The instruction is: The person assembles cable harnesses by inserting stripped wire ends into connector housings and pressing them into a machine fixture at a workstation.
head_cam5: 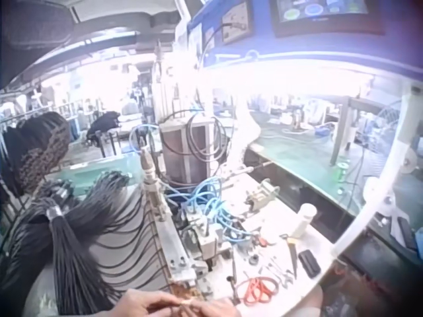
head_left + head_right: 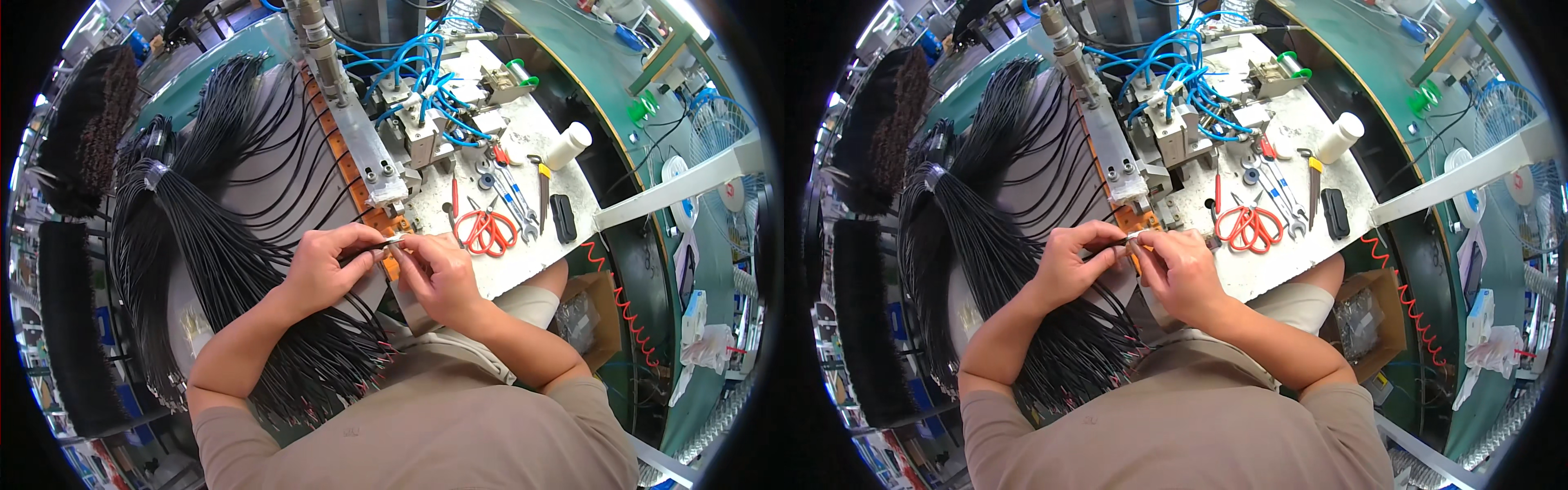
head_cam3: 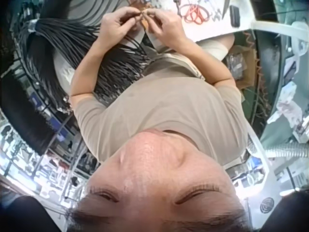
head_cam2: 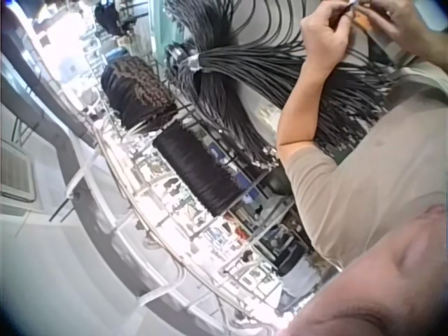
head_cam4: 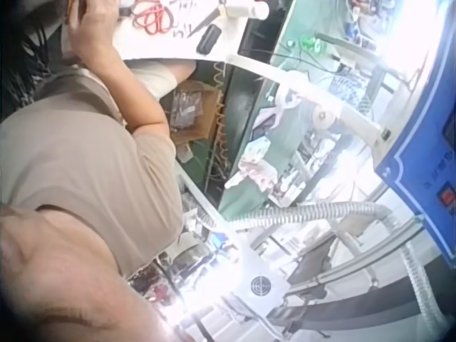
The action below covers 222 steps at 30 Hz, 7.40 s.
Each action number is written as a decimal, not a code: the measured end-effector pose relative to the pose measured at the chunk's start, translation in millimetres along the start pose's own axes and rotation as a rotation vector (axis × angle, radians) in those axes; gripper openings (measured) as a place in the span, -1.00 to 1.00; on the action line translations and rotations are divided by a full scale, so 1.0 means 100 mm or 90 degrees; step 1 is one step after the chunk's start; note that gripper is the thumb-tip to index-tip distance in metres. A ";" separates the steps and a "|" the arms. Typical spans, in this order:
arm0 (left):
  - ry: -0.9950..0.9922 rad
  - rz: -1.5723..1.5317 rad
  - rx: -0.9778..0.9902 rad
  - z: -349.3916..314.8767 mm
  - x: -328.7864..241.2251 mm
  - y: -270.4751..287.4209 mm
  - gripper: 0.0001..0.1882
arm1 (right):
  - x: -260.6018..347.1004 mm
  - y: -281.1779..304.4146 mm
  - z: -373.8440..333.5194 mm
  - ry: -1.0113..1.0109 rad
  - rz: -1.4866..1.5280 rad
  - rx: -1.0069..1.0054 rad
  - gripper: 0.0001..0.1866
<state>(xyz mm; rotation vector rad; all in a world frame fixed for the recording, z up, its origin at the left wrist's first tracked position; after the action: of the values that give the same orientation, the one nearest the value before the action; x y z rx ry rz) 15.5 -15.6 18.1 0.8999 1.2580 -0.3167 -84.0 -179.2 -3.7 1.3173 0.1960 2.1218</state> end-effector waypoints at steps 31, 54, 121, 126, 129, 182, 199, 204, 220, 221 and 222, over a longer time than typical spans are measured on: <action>-0.173 0.152 -0.083 -0.17 -0.38 0.02 -0.83 | -0.50 0.04 0.05 -0.136 -0.016 -0.010 -0.82; -0.251 0.538 -0.039 0.00 -0.02 -0.04 -0.79 | -0.74 -0.05 0.08 -0.391 0.170 0.088 -0.79; 0.070 -0.189 0.010 -0.02 -0.03 -0.05 -0.88 | -0.06 0.05 0.16 0.147 -0.062 0.007 -0.85; -0.333 0.297 -0.100 0.03 -0.13 -0.02 -0.84 | -0.43 0.07 0.12 -0.054 -0.087 -0.033 -0.84; -0.319 0.253 0.193 -0.03 -0.07 -0.01 -0.83 | -0.61 -0.01 0.04 -0.280 0.173 -0.007 -0.82; 0.011 -0.010 -0.009 0.00 -0.01 -0.02 -0.82 | 0.02 0.04 -0.04 -0.011 0.008 0.018 -0.87; 0.173 -0.370 0.104 0.00 0.04 0.01 -0.86 | -0.04 0.16 0.04 -0.102 0.136 0.131 -0.86; 0.152 -0.320 0.083 -0.02 0.00 -0.03 -0.86 | -0.04 0.17 0.16 -0.001 0.010 0.140 -0.87; -0.312 0.353 0.405 -0.17 -0.11 -0.12 -0.87 | -0.62 -0.01 0.06 -0.352 0.221 0.064 -0.80; -0.325 0.328 0.403 -0.15 -0.14 -0.11 -0.88 | -0.62 -0.01 0.07 -0.353 0.222 0.064 -0.80; -0.337 0.303 0.401 -0.13 -0.15 -0.10 -0.89 | -0.63 -0.01 0.10 -0.364 0.223 0.075 -0.80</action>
<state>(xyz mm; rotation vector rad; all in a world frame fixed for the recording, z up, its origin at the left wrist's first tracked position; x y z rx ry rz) -5.2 -16.3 27.3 1.4964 0.4206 -0.5379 -56.3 -217.0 -46.9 2.0908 -0.1637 1.9202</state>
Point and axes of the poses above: each hand's wrist, its own z-axis towards the middle knuckle, its own y-axis out of the back of the hand, x = y × z, the point moved 2 cm from there along z, towards the middle knuckle, and after that the axes turned 2 degrees about -x, right-handed, at the moved point
